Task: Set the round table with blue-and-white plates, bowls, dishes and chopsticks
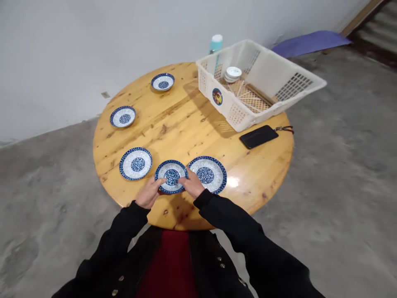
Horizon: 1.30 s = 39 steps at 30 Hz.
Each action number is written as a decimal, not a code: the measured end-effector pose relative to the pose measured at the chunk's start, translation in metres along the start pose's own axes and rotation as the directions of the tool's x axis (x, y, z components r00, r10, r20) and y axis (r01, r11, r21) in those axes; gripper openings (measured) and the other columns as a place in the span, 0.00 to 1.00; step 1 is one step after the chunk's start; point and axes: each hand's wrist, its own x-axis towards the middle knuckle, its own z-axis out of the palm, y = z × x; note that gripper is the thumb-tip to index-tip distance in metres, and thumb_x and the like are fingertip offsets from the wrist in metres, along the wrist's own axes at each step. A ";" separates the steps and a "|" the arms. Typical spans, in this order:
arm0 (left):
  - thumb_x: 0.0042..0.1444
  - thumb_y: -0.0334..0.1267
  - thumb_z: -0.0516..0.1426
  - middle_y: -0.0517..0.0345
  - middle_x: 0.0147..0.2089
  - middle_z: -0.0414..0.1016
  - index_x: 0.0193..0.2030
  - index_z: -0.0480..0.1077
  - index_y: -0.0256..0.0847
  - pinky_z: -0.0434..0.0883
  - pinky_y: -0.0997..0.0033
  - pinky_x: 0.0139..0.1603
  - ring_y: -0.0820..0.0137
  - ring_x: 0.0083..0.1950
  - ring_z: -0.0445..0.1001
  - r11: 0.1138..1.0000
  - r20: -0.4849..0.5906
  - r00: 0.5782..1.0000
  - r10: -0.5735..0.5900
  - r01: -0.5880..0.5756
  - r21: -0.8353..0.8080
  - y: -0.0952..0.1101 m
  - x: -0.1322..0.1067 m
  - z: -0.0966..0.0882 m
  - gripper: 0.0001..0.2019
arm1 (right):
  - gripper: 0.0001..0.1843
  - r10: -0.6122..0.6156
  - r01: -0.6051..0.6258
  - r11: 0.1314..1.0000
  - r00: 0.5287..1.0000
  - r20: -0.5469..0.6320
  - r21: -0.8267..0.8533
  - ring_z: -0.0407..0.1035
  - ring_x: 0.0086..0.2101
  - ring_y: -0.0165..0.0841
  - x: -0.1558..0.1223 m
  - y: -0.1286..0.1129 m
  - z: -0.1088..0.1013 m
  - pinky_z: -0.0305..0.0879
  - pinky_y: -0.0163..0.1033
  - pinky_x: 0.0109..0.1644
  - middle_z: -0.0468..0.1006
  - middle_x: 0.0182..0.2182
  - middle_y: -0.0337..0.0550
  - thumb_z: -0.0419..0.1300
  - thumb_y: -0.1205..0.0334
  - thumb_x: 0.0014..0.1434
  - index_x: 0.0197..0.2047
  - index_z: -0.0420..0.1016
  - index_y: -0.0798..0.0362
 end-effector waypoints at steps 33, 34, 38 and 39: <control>0.53 0.38 0.56 0.48 0.39 0.78 0.47 0.67 0.41 0.79 0.56 0.36 0.62 0.35 0.79 0.982 -0.057 0.998 -0.029 0.039 0.186 0.105 0.305 -0.027 0.14 | 0.21 0.179 -0.157 0.983 0.930 -0.320 0.094 0.72 0.26 0.34 0.291 -0.082 0.019 0.81 0.50 0.30 0.69 0.21 0.34 0.55 0.76 0.35 0.36 0.69 0.53; 0.53 0.38 0.56 0.49 0.38 0.78 0.46 0.67 0.41 0.79 0.57 0.36 0.62 0.35 0.79 0.981 -0.055 0.998 -0.030 0.040 0.189 0.106 0.307 -0.027 0.13 | 0.21 0.176 -0.158 0.984 0.931 -0.321 0.083 0.72 0.26 0.34 0.293 -0.084 0.019 0.81 0.50 0.30 0.70 0.22 0.34 0.56 0.76 0.35 0.36 0.68 0.53; 0.53 0.38 0.56 0.50 0.35 0.79 0.42 0.67 0.40 0.80 0.57 0.35 0.63 0.34 0.79 0.983 -0.061 0.998 -0.035 0.045 0.178 0.108 0.311 -0.028 0.10 | 0.21 0.161 -0.155 0.987 0.936 -0.313 0.045 0.73 0.26 0.36 0.297 -0.088 0.019 0.81 0.52 0.30 0.70 0.22 0.35 0.56 0.77 0.35 0.36 0.68 0.53; 0.53 0.38 0.56 0.50 0.35 0.79 0.42 0.67 0.40 0.80 0.57 0.35 0.63 0.34 0.79 0.983 -0.061 0.998 -0.034 0.044 0.176 0.109 0.311 -0.029 0.10 | 0.21 0.156 -0.152 0.988 0.937 -0.312 0.037 0.73 0.26 0.36 0.298 -0.088 0.020 0.81 0.52 0.30 0.71 0.23 0.35 0.56 0.76 0.35 0.36 0.68 0.53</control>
